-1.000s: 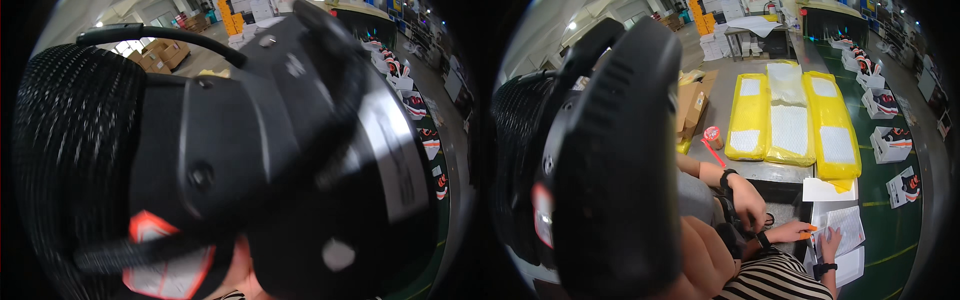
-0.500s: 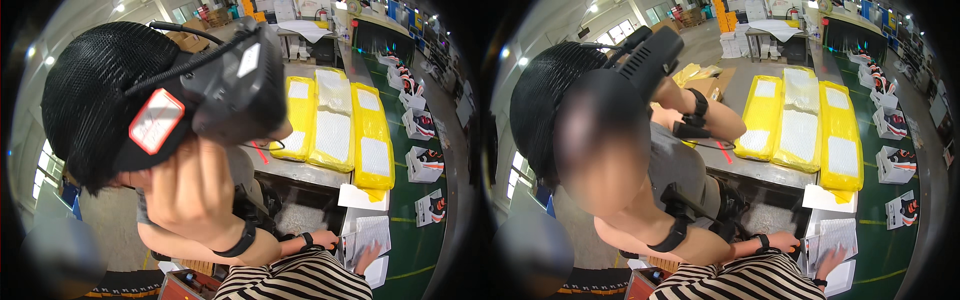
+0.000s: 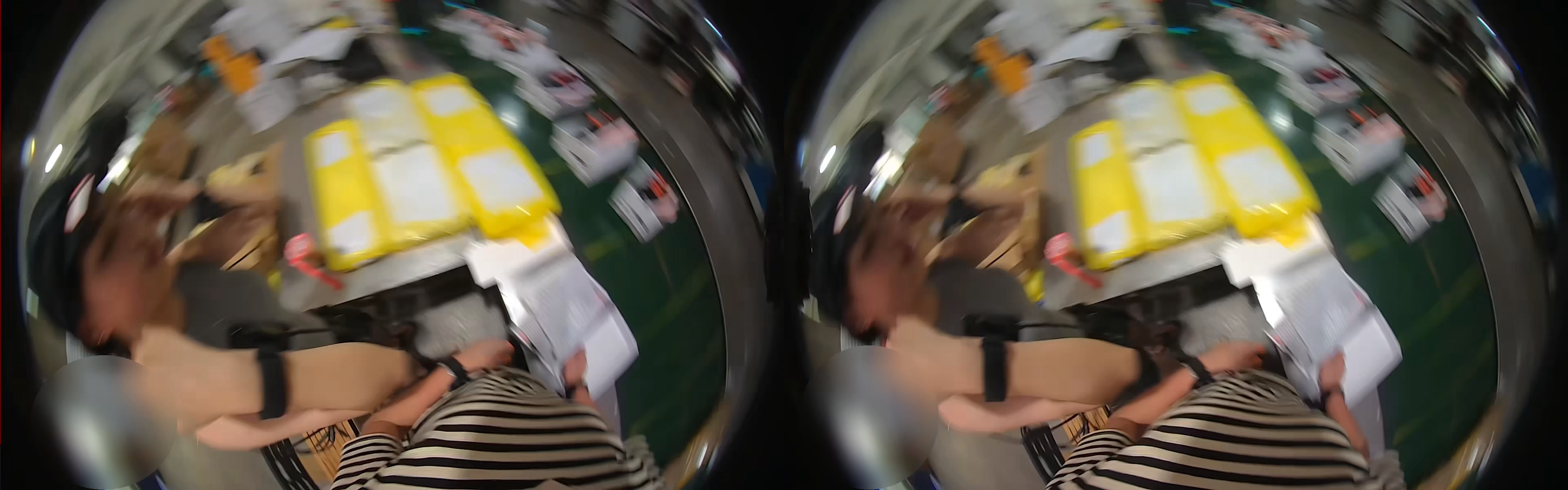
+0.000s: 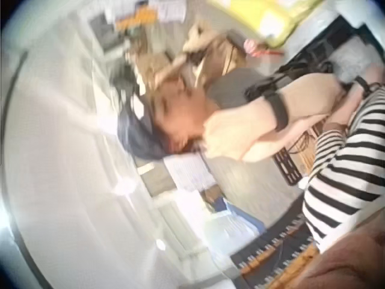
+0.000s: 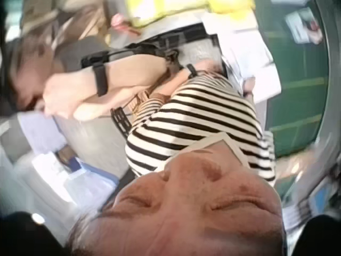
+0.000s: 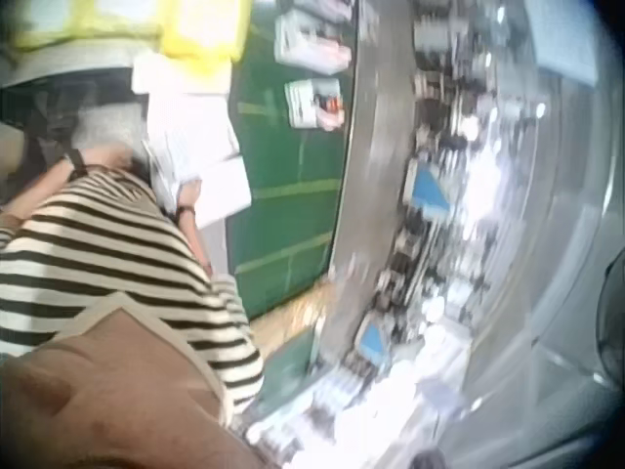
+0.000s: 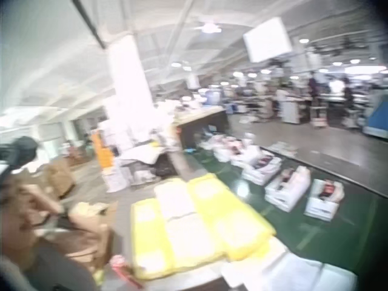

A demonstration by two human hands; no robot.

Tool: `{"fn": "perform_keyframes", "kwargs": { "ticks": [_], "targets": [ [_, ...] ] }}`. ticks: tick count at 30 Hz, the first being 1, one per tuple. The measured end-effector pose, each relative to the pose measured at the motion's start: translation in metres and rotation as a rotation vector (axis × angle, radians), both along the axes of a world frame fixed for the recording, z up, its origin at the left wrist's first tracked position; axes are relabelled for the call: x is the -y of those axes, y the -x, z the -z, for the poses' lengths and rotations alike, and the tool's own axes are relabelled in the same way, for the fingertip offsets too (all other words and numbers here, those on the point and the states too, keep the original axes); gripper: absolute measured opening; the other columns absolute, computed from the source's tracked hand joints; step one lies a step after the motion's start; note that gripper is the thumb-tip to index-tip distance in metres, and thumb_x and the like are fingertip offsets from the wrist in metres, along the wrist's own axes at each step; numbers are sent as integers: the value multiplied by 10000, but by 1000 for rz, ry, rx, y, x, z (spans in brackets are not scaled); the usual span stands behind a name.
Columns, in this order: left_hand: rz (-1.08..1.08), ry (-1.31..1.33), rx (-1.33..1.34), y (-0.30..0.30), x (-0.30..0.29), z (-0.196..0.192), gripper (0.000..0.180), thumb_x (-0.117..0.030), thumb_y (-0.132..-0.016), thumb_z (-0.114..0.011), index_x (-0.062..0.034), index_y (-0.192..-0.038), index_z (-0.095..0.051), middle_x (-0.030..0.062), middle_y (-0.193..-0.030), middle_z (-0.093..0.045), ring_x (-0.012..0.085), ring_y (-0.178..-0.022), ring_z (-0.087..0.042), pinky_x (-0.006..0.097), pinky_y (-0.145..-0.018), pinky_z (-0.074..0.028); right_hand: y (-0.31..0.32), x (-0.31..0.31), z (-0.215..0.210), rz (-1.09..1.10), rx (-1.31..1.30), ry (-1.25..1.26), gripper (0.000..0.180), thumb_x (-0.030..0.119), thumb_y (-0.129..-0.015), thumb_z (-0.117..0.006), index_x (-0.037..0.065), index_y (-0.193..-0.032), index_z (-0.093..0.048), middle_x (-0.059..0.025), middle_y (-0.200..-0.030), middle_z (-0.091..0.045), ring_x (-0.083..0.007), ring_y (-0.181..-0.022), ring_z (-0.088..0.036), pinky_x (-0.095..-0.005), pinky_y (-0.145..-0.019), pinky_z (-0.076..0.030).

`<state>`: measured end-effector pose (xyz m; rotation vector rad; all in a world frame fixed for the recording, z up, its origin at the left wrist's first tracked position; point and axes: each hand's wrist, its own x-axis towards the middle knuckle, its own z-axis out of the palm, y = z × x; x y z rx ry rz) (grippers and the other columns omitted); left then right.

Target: Packing manufactured shoes into boxes and placing them on a conveyor belt.

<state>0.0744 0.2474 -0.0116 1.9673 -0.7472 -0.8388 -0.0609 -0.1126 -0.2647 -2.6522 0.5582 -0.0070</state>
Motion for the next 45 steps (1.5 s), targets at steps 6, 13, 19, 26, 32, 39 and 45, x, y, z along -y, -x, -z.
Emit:
{"fn": "perform_keyframes", "kwargs": {
  "ticks": [6, 13, 19, 26, 32, 39, 45],
  "targets": [
    [90, -197, 20, -1, 10, -18, 378, -288, -919, -583, -29, -1194, -607, 210, -1073, -659, 358, -969, -638, 424, -805, -509, -36, -39, -161, 445, -19, -340, 424, 131, -853, -557, -82, -1209, -468, -319, -1021, -635, -490, -988, -596, -499, -893, -474],
    [-43, 153, -446, -23, 111, -45, 664, -356, -930, -636, -44, -1453, -371, 142, -1307, -562, 194, -1118, -579, 318, -902, -470, 91, 13, -328, 481, 782, -1696, 515, 151, -893, -653, -24, -1327, -440, -158, -1268, -585, -255, -1098, -617, -382, -984, -488],
    [58, 315, -545, 0, 186, -48, 657, -374, -965, -570, 1, -1441, -318, 97, -1328, -515, 161, -1157, -508, 313, -984, -421, 95, -27, -284, 262, 703, -1960, 608, 208, -879, -680, 31, -1397, -414, -128, -1270, -577, -246, -1138, -588, -375, -991, -474],
    [-305, 205, -289, -103, 86, -66, 501, -284, -972, -577, 44, -1329, -451, 128, -1222, -597, 167, -1075, -567, 306, -929, -462, -50, -73, -312, 21, -10, -1413, 321, 229, -990, -527, 42, -1251, -504, -3, -1045, -562, -79, -917, -544, -241, -774, -462],
    [-317, 68, -450, -159, 57, 11, 523, -376, -964, -582, 33, -1280, -505, 123, -1131, -641, 162, -971, -617, 300, -833, -504, -75, -93, -233, -260, 140, -500, 294, 219, -916, -593, 7, -1116, -629, -178, -1110, -632, -294, -1073, -558, -379, -900, -454],
    [-197, -15, -135, -109, 118, 54, 630, -405, -874, -672, 8, -1316, -496, 266, -1185, -605, 379, -1106, -587, 403, -932, -459, -70, -72, -244, 1073, 241, -1432, 431, 318, -987, -523, 55, -1327, -494, -111, -1138, -632, -220, -996, -601, -326, -826, -491],
    [-182, -54, 20, -82, 139, 58, 749, -482, -808, -714, 111, -1218, -514, 295, -1052, -612, 423, -1007, -594, 438, -857, -487, -64, -88, -163, 820, 298, -897, 581, 465, -1010, -419, -28, -1316, -461, -148, -1172, -579, -217, -1059, -545, -352, -929, -434]
  ]
}}
